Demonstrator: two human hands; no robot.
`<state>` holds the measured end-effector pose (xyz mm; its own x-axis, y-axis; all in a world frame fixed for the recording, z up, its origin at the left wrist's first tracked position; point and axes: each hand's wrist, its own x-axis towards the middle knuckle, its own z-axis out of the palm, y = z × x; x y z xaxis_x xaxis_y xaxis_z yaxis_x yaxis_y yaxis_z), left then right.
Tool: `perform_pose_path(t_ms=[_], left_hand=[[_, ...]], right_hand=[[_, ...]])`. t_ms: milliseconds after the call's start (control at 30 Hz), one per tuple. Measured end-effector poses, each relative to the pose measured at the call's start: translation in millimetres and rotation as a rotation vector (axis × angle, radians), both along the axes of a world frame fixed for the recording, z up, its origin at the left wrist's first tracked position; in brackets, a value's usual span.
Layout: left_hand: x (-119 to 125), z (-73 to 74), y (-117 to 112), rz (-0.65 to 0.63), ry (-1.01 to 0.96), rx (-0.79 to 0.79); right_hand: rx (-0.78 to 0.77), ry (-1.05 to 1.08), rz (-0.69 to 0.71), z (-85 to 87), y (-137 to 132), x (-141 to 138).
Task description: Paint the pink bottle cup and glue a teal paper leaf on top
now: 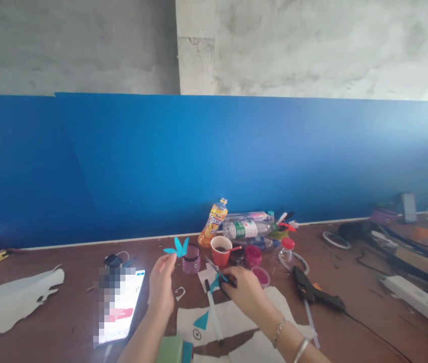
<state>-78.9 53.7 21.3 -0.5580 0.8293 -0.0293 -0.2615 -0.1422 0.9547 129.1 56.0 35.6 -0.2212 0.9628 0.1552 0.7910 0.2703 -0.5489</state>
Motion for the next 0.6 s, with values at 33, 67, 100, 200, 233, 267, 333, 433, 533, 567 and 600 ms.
perform_pose_path(t_ms=[33, 67, 100, 200, 233, 267, 333, 433, 533, 567, 600], left_hand=[[0.1, 0.1, 0.2, 0.002, 0.0, -0.002], [0.1, 0.1, 0.3, 0.004, -0.001, -0.004], [0.0, 0.2, 0.5, 0.006, 0.0, -0.004], [-1.0, 1.2, 0.7, 0.008, 0.01, 0.002], [-1.6, 2.0, 0.6, 0.004, 0.018, 0.004], [-2.4, 3.0, 0.5, -0.003, 0.027, 0.008], [-4.2, 5.5, 0.2, -0.021, 0.051, 0.018], [-7.1, 8.2, 0.7, -0.041, 0.082, 0.031], [-9.0, 7.0, 3.3, -0.045, 0.089, 0.026], [-9.5, 5.8, 4.5, -0.043, 0.085, 0.025], [-9.8, 4.4, 5.6, -0.033, 0.081, 0.031]], right_hand=[[0.005, -0.01, 0.0, -0.4, 1.6, -2.2], [0.011, -0.018, 0.001, -0.9, 3.3, -4.2], [0.021, -0.023, -0.001, -1.3, 5.0, -5.9], [0.041, -0.031, -0.01, -2.1, 9.5, -8.7], [0.042, -0.032, -0.008, -2.3, 10.5, -9.0], [0.041, -0.032, -0.005, -2.4, 11.3, -9.1], [0.04, -0.036, -0.002, -2.6, 11.9, -8.9], [0.046, -0.054, 0.005, -2.5, 10.9, -8.5], [0.045, -0.067, 0.009, -1.7, 8.5, -9.1], [0.043, -0.065, 0.006, -1.4, 7.5, -9.4], [0.042, -0.062, 0.003, -1.1, 6.4, -9.7]])
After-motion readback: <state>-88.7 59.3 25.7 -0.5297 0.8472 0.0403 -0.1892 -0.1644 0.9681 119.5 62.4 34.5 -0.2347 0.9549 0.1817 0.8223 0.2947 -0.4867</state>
